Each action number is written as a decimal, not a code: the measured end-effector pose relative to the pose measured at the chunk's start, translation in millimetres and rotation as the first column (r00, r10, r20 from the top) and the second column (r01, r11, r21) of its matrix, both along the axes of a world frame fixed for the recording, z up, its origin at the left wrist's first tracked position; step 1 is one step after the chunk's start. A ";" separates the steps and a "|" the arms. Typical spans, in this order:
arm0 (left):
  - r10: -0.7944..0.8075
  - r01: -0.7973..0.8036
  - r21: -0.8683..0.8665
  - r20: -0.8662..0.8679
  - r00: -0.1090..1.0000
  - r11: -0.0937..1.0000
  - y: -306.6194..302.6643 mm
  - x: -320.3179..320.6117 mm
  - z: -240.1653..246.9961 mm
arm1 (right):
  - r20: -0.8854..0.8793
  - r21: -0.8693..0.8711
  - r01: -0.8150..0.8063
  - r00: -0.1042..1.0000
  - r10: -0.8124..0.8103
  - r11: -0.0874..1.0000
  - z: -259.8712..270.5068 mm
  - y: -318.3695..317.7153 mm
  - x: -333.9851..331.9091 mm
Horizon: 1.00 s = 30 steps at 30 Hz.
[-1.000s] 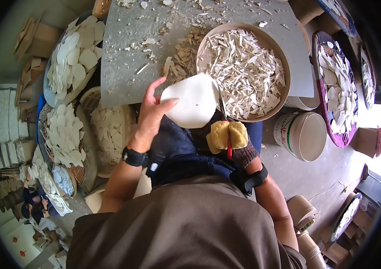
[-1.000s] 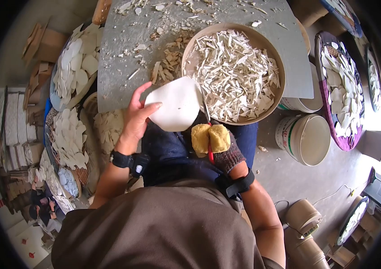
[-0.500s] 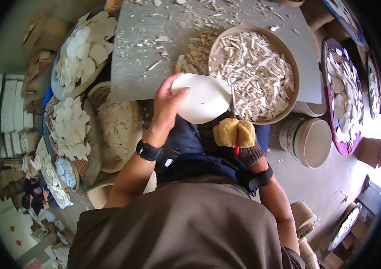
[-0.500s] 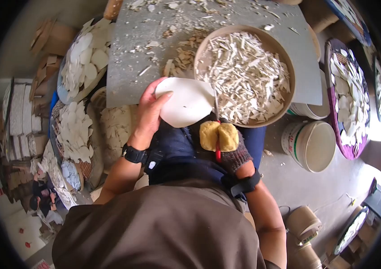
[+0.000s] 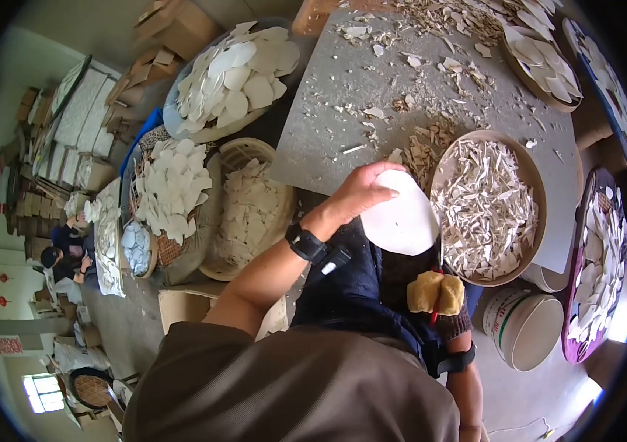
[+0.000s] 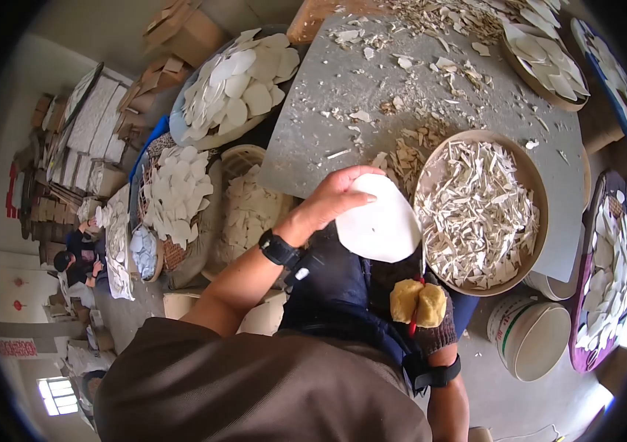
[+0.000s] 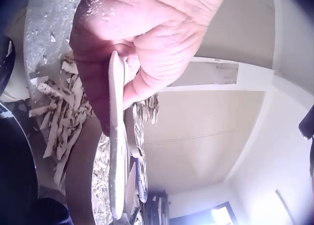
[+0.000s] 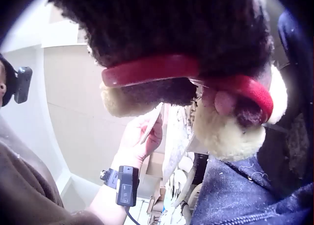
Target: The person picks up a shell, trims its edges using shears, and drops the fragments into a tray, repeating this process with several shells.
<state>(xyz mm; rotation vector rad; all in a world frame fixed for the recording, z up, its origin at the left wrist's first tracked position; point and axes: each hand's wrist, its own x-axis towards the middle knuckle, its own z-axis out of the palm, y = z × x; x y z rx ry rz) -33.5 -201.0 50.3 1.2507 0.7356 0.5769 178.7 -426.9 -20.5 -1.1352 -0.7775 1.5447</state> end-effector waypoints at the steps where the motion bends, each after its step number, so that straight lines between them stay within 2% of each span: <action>1: -0.029 0.029 -0.006 0.000 1.000 1.000 2.5 -3.4 0.4 | 0.142 0.009 -0.023 0.990 0.022 1.000 -4.3 -6.0 3.3; 2: -0.049 0.049 0.013 -0.005 0.999 0.999 4.7 -6.0 3.1 | 0.281 0.012 -0.047 0.959 0.042 0.999 -3.8 -9.4 5.0; 4: -0.081 0.081 -0.025 -0.006 0.997 0.996 9.7 -14.4 7.5 | 0.392 -0.033 -0.011 0.920 0.023 0.999 28.0 -3.1 -6.2; 5: -0.101 0.101 -0.021 0.012 0.995 0.995 12.5 -19.6 11.3 | 0.500 0.026 -0.040 0.866 0.022 0.999 52.1 3.3 -11.4; 6: -0.124 0.124 -0.049 -0.015 0.992 0.991 16.9 -28.2 24.9 | 0.525 0.012 -0.108 0.847 0.086 0.994 61.4 6.8 -12.4; 7: -0.081 0.080 -0.009 -0.089 0.993 0.997 28.1 -42.0 32.7 | 0.562 0.041 -0.176 0.818 0.123 0.984 55.3 7.7 -10.5; 8: 0.054 -0.031 0.133 -0.178 0.983 0.991 46.8 -64.7 33.5 | 0.599 0.071 -0.249 0.785 0.159 0.966 47.5 7.7 -9.3; 9: 0.275 -0.247 0.161 -0.180 0.944 0.955 70.2 -90.8 32.8 | 0.593 0.076 -0.222 0.793 0.135 0.972 46.9 6.1 -9.0; 10: 0.511 -0.515 0.092 0.065 0.857 0.852 83.4 -105.0 42.8 | 0.587 0.083 -0.197 0.802 0.112 0.977 47.0 4.9 -10.0; 11: 0.707 -0.730 0.118 0.186 0.683 0.674 112.1 -139.4 34.4 | 0.579 0.092 -0.175 0.811 0.090 0.980 47.6 4.5 -11.3; 12: 0.784 -0.835 0.163 0.288 0.550 0.526 118.1 -149.8 45.9 | 0.591 0.128 -0.174 0.804 0.066 0.976 50.5 5.4 -13.1; 13: 0.801 -0.874 0.148 0.353 0.484 0.463 120.4 -144.7 59.7 | 0.601 0.165 -0.175 0.798 0.041 0.971 54.7 7.7 -14.9; 15: 0.673 -0.718 0.188 0.253 0.695 0.671 107.0 -118.3 74.8 | 0.646 0.240 -0.213 0.763 0.007 0.947 56.9 11.8 -17.5; 17: 0.489 -0.507 0.217 0.134 0.862 0.834 92.0 -83.5 64.6 | 0.601 0.121 -0.265 0.787 0.142 0.957 49.3 14.7 -19.0; 18: 0.406 -0.408 0.257 0.064 0.912 0.876 80.9 -60.5 55.8 | 0.573 0.061 -0.287 0.794 0.202 0.956 47.1 14.9 -18.6; 19: 0.344 -0.331 0.272 -0.003 0.939 0.904 71.2 -38.7 43.4 | 0.613 0.092 -0.296 0.769 0.180 0.951 50.5 14.4 -17.7; 22: 0.108 -0.062 0.309 -0.135 0.985 0.949 37.3 30.6 20.5 | 0.560 0.154 -0.311 0.810 0.176 0.938 63.2 13.3 -16.2; 23: 0.035 0.037 0.329 -0.210 0.977 0.944 29.5 51.6 13.4 | 0.509 0.098 -0.297 0.835 0.209 0.950 60.9 9.5 -17.2; 24: 0.005 0.118 0.419 -0.281 0.960 0.900 22.4 71.9 6.7 | 0.374 0.039 -0.237 0.904 0.206 0.971 58.2 5.2 -18.7; 25: 0.010 0.209 0.604 -0.338 0.941 0.769 16.4 89.6 0.8 | 0.232 -0.026 -0.186 0.955 0.186 0.982 55.6 1.1 -19.9; 26: -0.016 0.272 0.652 -0.369 0.929 0.708 13.0 104.7 -5.6 | 0.085 -0.096 -0.143 0.985 0.151 0.985 54.7 -1.8 -19.9; 27: -0.005 0.342 0.700 -0.436 0.900 0.626 7.4 117.1 -10.0 | 0.255 -0.026 -0.162 0.953 0.163 0.987 55.4 -3.7 -18.9; 28: 0.014 0.413 0.735 -0.498 0.867 0.537 2.3 128.3 -13.4 | 0.288 -0.016 -0.175 0.942 0.173 0.984 56.4 -5.0 -18.1; 30: 0.039 0.522 0.713 -0.607 0.794 0.468 -11.2 143.8 -17.2 | 0.360 0.007 -0.206 0.913 0.190 0.978 58.4 -5.3 -14.9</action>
